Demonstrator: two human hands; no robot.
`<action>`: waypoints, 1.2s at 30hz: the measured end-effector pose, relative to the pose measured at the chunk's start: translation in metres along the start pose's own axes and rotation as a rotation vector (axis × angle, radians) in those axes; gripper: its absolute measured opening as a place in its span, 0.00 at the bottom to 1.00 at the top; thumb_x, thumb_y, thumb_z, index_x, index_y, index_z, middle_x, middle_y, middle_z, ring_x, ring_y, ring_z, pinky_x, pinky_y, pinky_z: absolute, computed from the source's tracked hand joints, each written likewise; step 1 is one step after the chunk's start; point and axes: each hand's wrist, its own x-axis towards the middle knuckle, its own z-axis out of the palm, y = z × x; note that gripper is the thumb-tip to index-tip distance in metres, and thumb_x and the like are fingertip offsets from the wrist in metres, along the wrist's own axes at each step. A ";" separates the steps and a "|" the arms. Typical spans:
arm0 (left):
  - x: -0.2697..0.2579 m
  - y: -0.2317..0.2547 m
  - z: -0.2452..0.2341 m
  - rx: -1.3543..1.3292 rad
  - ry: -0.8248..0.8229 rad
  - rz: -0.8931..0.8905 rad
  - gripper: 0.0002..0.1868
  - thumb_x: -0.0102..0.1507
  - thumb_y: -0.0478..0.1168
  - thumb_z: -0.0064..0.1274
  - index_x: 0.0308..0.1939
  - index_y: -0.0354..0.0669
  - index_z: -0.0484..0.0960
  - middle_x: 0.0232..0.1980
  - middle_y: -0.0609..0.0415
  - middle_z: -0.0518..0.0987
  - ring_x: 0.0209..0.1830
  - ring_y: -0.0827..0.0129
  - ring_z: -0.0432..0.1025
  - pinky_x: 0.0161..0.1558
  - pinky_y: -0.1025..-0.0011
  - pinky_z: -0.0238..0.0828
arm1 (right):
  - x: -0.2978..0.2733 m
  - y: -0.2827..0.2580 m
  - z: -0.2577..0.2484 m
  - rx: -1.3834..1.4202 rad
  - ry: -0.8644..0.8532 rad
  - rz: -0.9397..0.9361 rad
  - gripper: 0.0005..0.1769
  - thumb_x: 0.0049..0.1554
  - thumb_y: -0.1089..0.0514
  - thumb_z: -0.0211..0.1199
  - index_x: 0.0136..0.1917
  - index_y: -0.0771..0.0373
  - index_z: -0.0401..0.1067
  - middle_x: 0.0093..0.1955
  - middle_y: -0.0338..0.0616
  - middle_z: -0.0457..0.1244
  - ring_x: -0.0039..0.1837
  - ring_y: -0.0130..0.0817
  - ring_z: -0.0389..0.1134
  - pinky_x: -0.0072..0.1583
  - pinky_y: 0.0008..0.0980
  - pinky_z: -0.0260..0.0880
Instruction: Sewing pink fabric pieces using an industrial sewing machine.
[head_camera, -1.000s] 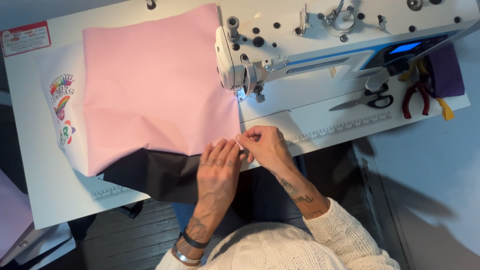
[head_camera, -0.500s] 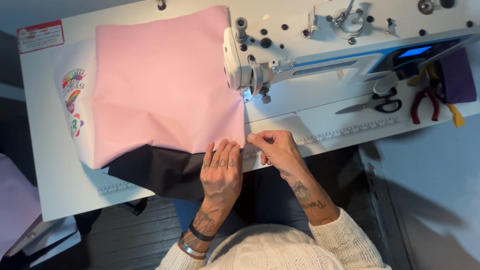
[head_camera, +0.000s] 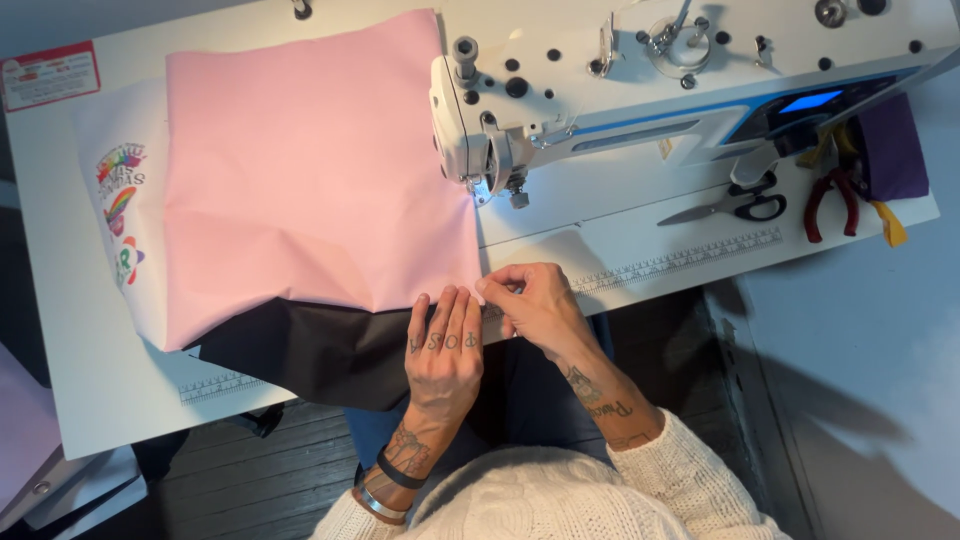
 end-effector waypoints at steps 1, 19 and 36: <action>0.000 0.000 0.000 -0.001 -0.003 -0.003 0.06 0.69 0.34 0.54 0.43 0.39 0.87 0.47 0.48 0.87 0.52 0.60 0.82 0.65 0.54 0.76 | 0.000 -0.001 -0.001 -0.002 -0.001 0.004 0.12 0.54 0.59 0.69 0.45 0.73 0.83 0.25 0.42 0.61 0.20 0.30 0.66 0.26 0.25 0.65; 0.060 -0.078 -0.005 -0.473 -0.817 0.141 0.29 0.71 0.37 0.38 0.78 0.62 0.67 0.78 0.65 0.69 0.74 0.55 0.63 0.66 0.48 0.62 | -0.015 -0.026 -0.009 -0.332 0.085 0.027 0.12 0.53 0.52 0.68 0.39 0.63 0.80 0.28 0.33 0.57 0.23 0.33 0.69 0.34 0.30 0.71; 0.054 -0.099 0.013 -0.468 -0.797 0.276 0.25 0.72 0.42 0.36 0.73 0.60 0.73 0.68 0.63 0.77 0.69 0.58 0.64 0.66 0.51 0.59 | -0.009 -0.019 -0.013 -0.567 0.019 -0.064 0.17 0.57 0.42 0.62 0.41 0.56 0.81 0.25 0.38 0.63 0.37 0.49 0.73 0.45 0.50 0.71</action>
